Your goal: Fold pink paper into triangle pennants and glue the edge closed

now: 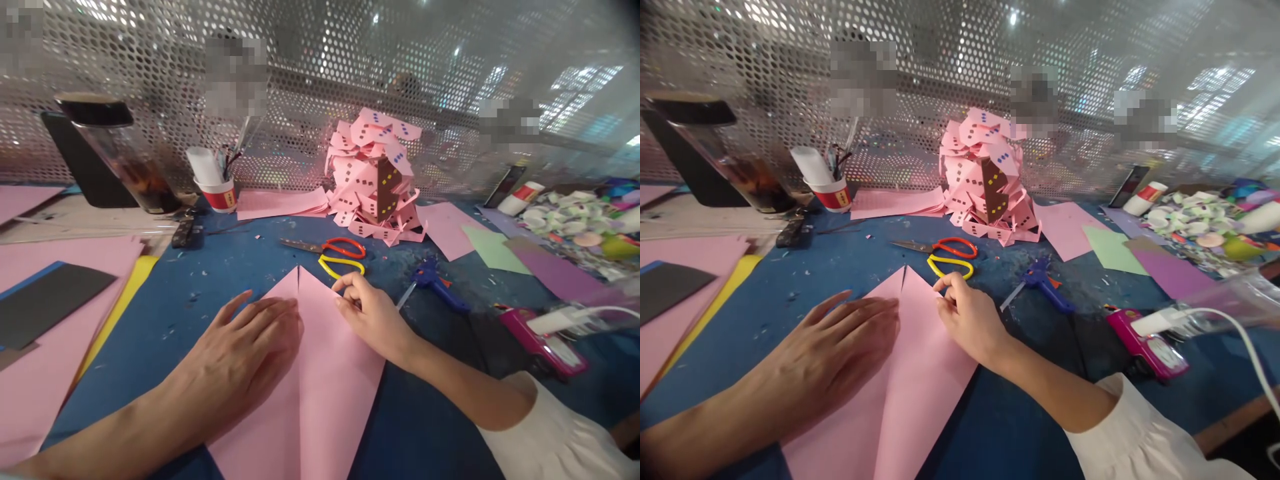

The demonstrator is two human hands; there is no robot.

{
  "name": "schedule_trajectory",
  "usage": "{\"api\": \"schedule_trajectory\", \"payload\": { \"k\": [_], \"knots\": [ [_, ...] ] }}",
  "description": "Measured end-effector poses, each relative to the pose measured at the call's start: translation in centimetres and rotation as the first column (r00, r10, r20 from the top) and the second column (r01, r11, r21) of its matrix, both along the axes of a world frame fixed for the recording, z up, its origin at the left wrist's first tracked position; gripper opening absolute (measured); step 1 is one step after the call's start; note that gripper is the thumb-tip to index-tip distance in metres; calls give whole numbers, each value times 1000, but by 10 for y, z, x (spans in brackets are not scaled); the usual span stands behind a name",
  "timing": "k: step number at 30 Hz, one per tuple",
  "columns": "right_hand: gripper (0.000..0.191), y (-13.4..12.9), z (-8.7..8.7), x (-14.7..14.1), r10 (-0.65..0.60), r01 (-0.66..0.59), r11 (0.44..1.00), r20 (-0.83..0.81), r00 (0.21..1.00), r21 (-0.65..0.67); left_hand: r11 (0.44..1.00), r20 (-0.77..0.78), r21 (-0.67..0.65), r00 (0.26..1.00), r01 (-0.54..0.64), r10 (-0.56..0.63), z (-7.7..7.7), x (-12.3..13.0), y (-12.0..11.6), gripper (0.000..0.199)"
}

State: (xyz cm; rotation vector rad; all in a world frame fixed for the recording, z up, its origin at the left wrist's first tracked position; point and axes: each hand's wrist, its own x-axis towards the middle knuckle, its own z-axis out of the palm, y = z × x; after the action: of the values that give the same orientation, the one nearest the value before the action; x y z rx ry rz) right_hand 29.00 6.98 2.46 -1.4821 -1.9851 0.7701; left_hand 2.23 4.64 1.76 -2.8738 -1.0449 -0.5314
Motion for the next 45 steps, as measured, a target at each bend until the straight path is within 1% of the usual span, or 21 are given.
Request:
{"api": "schedule_trajectory", "payload": {
  "k": [8, 16, 23, 32, 45],
  "knots": [
    [10, 0, 2, -1, 9, -9, 1000, -17, 1000, 4, 1000, -9, -7, 1000, -8, 8, 0, -1, 1, 32],
    [10, -1, 4, 0, -9, 7, 1000, -51, 999, -20, 998, -17, -62, 1000, -22, 21, 2, 1, -1, 35],
    [13, 0, 4, 4, -57, 58, 998, 28, 998, -26, 999, -41, -40, 999, -30, 29, -2, -3, 1, 37],
    [13, 0, 1, 3, -25, 26, 1000, 59, 998, -15, 999, -44, -43, 999, -31, 29, -1, -1, 1, 36],
    [9, -1, 5, 3, -7, 9, 999, 72, 997, -33, 998, -54, -44, 998, -34, 32, -1, -2, 1, 35]
  ]
}}
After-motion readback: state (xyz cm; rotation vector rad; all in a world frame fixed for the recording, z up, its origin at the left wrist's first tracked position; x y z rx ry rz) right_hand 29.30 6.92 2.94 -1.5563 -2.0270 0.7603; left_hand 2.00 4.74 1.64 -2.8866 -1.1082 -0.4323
